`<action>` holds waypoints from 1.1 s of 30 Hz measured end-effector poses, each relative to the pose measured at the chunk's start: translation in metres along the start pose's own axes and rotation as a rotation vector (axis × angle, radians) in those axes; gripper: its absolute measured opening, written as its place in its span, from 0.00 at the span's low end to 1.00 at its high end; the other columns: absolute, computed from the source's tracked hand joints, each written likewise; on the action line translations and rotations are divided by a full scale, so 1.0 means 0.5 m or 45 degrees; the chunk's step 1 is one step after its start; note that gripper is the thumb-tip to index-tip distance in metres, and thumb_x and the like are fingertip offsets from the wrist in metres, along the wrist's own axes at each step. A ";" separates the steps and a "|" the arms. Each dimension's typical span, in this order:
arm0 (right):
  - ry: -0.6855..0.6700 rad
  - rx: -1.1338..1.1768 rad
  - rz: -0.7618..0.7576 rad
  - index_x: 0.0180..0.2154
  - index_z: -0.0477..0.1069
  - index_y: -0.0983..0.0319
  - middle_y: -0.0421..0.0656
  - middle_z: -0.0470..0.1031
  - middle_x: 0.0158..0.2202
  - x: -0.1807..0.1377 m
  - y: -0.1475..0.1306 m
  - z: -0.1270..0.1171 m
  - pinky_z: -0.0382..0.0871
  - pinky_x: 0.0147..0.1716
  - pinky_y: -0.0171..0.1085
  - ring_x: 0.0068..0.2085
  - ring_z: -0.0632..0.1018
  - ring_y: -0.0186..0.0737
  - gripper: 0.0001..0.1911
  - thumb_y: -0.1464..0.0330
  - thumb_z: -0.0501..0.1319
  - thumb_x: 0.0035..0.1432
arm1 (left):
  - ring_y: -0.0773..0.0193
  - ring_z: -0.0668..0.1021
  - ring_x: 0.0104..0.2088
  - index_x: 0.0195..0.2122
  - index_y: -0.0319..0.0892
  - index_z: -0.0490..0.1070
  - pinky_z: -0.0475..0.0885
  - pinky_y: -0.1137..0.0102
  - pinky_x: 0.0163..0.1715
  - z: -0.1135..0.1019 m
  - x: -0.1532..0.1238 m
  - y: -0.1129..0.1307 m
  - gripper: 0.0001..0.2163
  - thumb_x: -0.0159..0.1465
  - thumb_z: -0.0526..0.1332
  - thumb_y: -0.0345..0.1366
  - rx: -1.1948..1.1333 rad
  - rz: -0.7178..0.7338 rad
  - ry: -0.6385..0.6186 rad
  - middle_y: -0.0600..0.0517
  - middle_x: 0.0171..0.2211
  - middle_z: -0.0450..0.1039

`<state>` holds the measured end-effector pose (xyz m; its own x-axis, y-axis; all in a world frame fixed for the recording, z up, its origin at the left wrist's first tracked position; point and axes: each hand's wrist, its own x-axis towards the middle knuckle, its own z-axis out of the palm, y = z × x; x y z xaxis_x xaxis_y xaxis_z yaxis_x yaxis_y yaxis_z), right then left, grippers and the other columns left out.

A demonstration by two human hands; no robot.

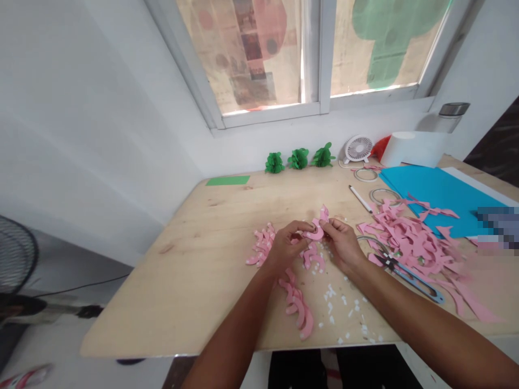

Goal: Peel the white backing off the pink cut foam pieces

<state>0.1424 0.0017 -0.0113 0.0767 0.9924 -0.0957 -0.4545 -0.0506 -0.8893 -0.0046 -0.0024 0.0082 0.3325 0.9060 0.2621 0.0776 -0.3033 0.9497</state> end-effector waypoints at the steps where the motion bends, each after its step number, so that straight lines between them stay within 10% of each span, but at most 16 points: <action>1: 0.003 -0.015 -0.008 0.22 0.67 0.62 0.36 0.67 0.18 0.000 0.001 0.000 0.58 0.22 0.33 0.21 0.66 0.32 0.13 0.61 0.66 0.43 | 0.60 0.74 0.42 0.36 0.41 0.72 0.70 0.69 0.37 0.000 0.000 -0.001 0.08 0.54 0.60 0.33 0.001 -0.012 0.002 0.46 0.42 0.72; 11: 0.000 -0.019 -0.019 0.21 0.66 0.62 0.35 0.65 0.17 0.003 0.004 -0.003 0.58 0.23 0.33 0.20 0.65 0.31 0.13 0.61 0.66 0.43 | 0.61 0.74 0.43 0.36 0.42 0.72 0.69 0.67 0.40 0.000 0.002 -0.004 0.08 0.55 0.59 0.31 0.089 0.134 0.047 0.46 0.41 0.72; 33: 0.083 -0.109 -0.071 0.18 0.63 0.62 0.33 0.60 0.15 -0.003 -0.008 0.003 0.51 0.19 0.32 0.18 0.59 0.28 0.15 0.60 0.65 0.42 | 0.63 0.66 0.32 0.33 0.45 0.72 0.60 0.66 0.35 0.027 -0.005 -0.001 0.09 0.60 0.53 0.27 1.318 0.701 0.358 0.50 0.26 0.66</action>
<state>0.1427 0.0007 -0.0067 0.1585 0.9848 -0.0714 -0.3708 -0.0077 -0.9287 0.0074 -0.0086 0.0050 0.3512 0.5746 0.7393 0.7498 -0.6455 0.1454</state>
